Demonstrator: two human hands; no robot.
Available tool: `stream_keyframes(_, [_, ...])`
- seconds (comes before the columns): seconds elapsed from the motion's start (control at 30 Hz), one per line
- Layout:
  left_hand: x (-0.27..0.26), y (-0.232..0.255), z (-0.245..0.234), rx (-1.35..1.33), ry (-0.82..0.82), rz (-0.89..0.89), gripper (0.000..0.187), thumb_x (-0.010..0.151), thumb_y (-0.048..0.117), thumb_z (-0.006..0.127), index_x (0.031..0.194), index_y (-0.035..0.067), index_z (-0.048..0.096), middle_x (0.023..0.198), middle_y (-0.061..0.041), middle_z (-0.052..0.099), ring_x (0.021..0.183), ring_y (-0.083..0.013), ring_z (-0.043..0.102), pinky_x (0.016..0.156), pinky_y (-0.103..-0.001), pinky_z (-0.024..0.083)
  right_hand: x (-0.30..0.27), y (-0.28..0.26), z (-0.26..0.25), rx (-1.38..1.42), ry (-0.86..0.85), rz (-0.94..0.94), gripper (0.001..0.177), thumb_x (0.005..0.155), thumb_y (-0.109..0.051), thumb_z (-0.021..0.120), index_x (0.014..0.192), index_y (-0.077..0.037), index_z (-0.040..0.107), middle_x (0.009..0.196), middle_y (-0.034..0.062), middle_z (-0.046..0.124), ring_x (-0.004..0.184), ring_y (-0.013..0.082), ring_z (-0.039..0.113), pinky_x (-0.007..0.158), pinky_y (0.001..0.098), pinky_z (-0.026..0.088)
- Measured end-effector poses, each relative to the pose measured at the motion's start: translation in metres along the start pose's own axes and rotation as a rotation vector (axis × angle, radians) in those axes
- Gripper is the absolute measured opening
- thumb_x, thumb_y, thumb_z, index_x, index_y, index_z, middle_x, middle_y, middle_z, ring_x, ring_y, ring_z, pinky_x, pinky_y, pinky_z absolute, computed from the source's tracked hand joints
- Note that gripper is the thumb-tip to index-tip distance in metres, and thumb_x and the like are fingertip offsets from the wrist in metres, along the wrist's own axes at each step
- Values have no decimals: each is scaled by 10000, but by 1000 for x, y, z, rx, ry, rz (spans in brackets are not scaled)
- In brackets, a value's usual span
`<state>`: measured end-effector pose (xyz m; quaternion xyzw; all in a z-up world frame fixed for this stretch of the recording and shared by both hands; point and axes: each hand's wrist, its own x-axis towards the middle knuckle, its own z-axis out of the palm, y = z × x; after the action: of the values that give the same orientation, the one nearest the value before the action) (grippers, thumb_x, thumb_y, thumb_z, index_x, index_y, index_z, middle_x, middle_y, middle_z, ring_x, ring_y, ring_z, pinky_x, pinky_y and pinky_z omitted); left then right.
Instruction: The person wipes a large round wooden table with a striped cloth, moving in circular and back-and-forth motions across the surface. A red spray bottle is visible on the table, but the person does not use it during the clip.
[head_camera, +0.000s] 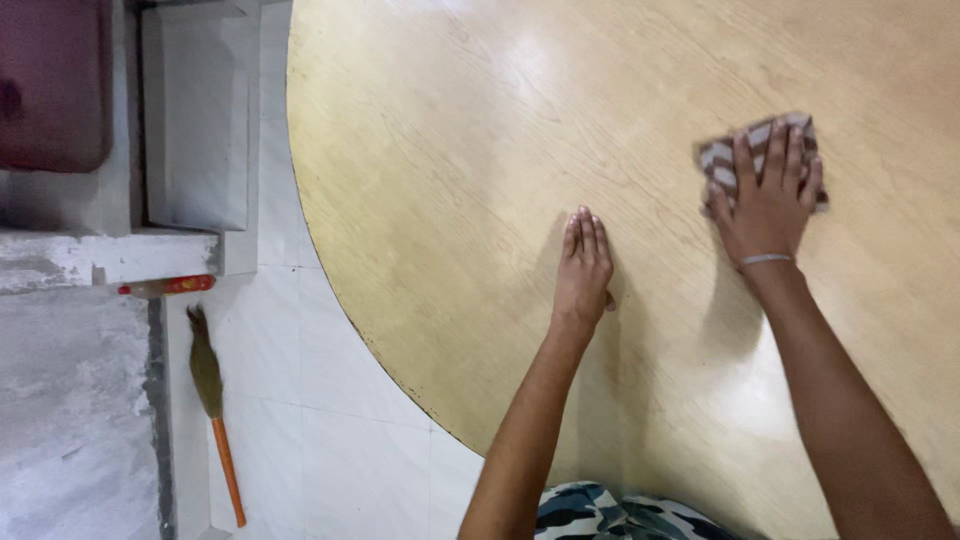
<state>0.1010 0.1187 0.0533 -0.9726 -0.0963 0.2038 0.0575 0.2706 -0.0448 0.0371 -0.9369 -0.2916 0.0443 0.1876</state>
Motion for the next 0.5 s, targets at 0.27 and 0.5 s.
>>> stream_keyframes(0.27, [-3, -6, 12, -166, 97, -43, 1449, 435, 496, 962, 1543, -104, 246, 1628, -262, 275, 1527, -338, 246, 1266, -476, 95, 36, -93, 88, -99, -63, -200, 692, 1085, -493, 332, 1694, -218, 151, 1721, 224, 51, 1589, 349, -7, 1236, 604, -8])
stream_keyframes(0.5, [-7, -8, 24, -294, 98, -108, 1461, 462, 522, 946, 1597, 8, 181, 1687, -155, 181, 1569, -275, 142, 1278, -476, 87, -28, -11, 40, -111, -75, -233, 679, 1026, -431, 452, 1642, -183, 311, 1710, 166, 210, 1588, 289, 156, 1258, 555, 94])
